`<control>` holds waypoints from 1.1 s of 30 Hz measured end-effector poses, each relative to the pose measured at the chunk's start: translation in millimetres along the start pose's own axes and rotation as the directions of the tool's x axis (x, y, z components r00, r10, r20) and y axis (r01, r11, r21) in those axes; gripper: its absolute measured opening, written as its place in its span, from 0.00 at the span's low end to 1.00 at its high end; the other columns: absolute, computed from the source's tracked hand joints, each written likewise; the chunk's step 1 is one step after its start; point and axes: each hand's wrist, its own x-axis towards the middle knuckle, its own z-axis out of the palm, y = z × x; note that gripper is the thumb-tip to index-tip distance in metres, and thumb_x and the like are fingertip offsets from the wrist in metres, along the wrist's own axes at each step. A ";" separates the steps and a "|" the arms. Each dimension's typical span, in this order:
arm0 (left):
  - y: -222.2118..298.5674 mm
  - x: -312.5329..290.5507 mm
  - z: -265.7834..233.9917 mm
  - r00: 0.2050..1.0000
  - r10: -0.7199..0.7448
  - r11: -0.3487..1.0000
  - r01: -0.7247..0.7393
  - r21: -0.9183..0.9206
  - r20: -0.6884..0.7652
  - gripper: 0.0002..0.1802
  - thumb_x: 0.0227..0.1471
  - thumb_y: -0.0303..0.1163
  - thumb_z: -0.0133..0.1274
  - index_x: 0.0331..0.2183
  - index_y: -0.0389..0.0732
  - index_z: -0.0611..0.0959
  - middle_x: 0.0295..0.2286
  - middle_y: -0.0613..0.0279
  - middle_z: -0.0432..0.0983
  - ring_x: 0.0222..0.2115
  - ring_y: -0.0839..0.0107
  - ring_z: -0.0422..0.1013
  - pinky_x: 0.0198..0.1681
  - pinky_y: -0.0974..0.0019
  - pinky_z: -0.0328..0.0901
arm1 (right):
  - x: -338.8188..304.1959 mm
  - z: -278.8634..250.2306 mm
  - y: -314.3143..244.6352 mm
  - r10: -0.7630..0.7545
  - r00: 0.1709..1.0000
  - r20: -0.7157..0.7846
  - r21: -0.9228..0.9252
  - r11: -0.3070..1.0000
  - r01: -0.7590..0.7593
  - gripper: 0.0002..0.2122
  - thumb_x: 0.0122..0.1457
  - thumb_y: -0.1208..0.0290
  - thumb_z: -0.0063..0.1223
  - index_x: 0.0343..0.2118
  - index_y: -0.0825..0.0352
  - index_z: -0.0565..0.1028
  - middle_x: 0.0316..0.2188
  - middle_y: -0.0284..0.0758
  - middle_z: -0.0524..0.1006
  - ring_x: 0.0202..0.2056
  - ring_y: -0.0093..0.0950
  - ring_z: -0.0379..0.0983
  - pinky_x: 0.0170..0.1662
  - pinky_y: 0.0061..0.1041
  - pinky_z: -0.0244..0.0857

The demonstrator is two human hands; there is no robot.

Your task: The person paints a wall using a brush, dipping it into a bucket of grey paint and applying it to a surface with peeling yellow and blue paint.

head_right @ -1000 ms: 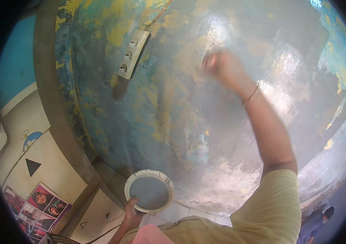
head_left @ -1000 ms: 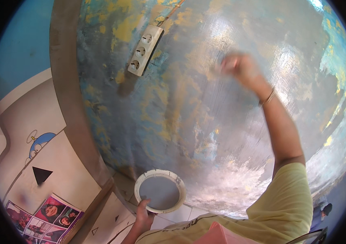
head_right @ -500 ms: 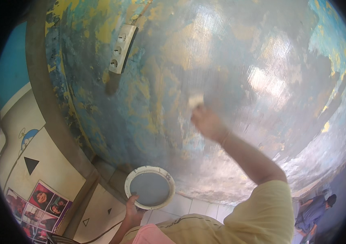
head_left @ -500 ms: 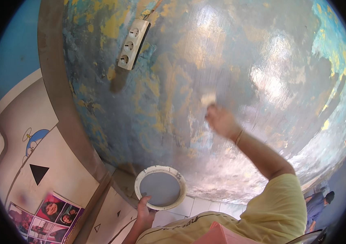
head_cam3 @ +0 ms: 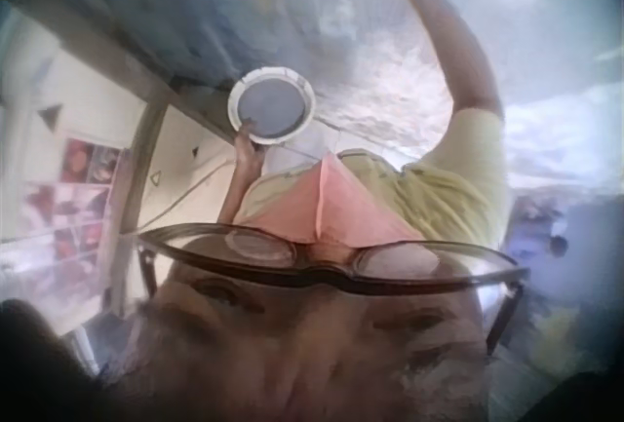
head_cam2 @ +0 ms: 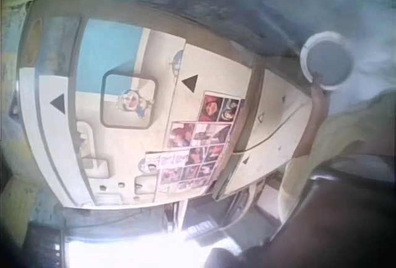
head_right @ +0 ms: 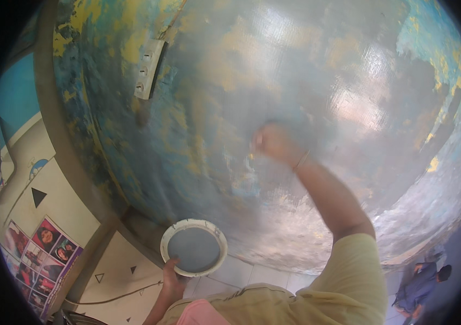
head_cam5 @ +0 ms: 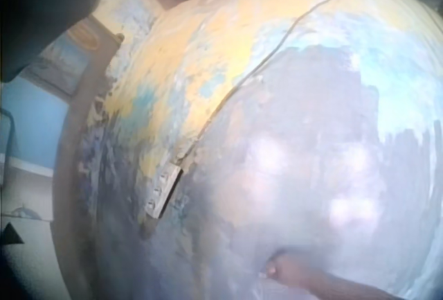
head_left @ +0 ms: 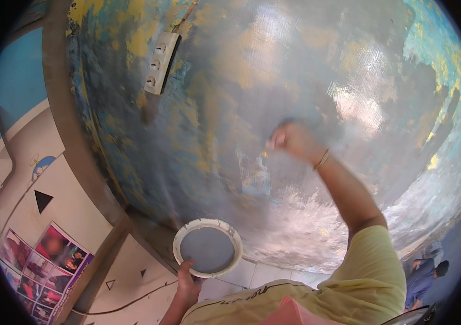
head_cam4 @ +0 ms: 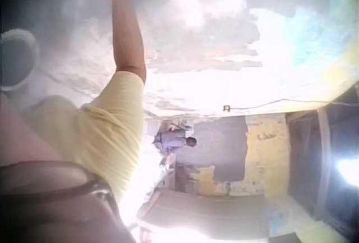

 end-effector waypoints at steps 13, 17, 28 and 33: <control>-69.5 -10.2 19.2 0.998 0.056 0.998 -0.056 0.001 0.040 0.33 0.47 0.39 0.45 0.55 0.40 0.62 0.49 0.52 0.64 0.49 0.56 0.64 0.44 0.49 0.64 | 47.2 -89.7 4.4 -0.462 0.839 -0.288 -0.747 0.656 0.105 0.04 0.52 0.73 0.50 0.28 0.59 0.76 0.30 0.34 0.74 0.35 0.32 0.73 0.36 0.31 0.70; -78.6 -12.1 19.0 0.997 0.062 0.998 -0.063 0.004 0.042 0.33 0.46 0.39 0.47 0.55 0.41 0.63 0.49 0.53 0.64 0.48 0.57 0.65 0.44 0.49 0.64 | -54.9 49.0 25.2 -0.431 0.873 0.228 -0.598 0.646 0.474 0.09 0.48 0.72 0.52 0.32 0.67 0.78 0.40 0.41 0.71 0.43 0.35 0.71 0.37 0.28 0.74; -90.2 -22.4 33.0 0.998 0.069 0.998 -0.069 -0.008 -0.004 0.31 0.47 0.38 0.46 0.53 0.39 0.64 0.48 0.53 0.66 0.47 0.58 0.65 0.46 0.52 0.63 | -118.2 95.6 81.2 -0.061 0.961 0.268 0.057 0.997 0.048 0.09 0.54 0.63 0.57 0.26 0.63 0.80 0.24 0.38 0.78 0.28 0.35 0.74 0.34 0.32 0.67; -94.9 -25.2 46.3 0.997 0.072 0.997 -0.072 0.009 -0.032 0.30 0.48 0.38 0.44 0.52 0.37 0.65 0.47 0.53 0.66 0.46 0.59 0.66 0.47 0.54 0.62 | -53.2 -90.8 24.0 -0.267 0.899 -0.347 -0.223 0.955 0.197 0.06 0.53 0.65 0.58 0.26 0.62 0.79 0.26 0.35 0.78 0.29 0.32 0.75 0.33 0.28 0.68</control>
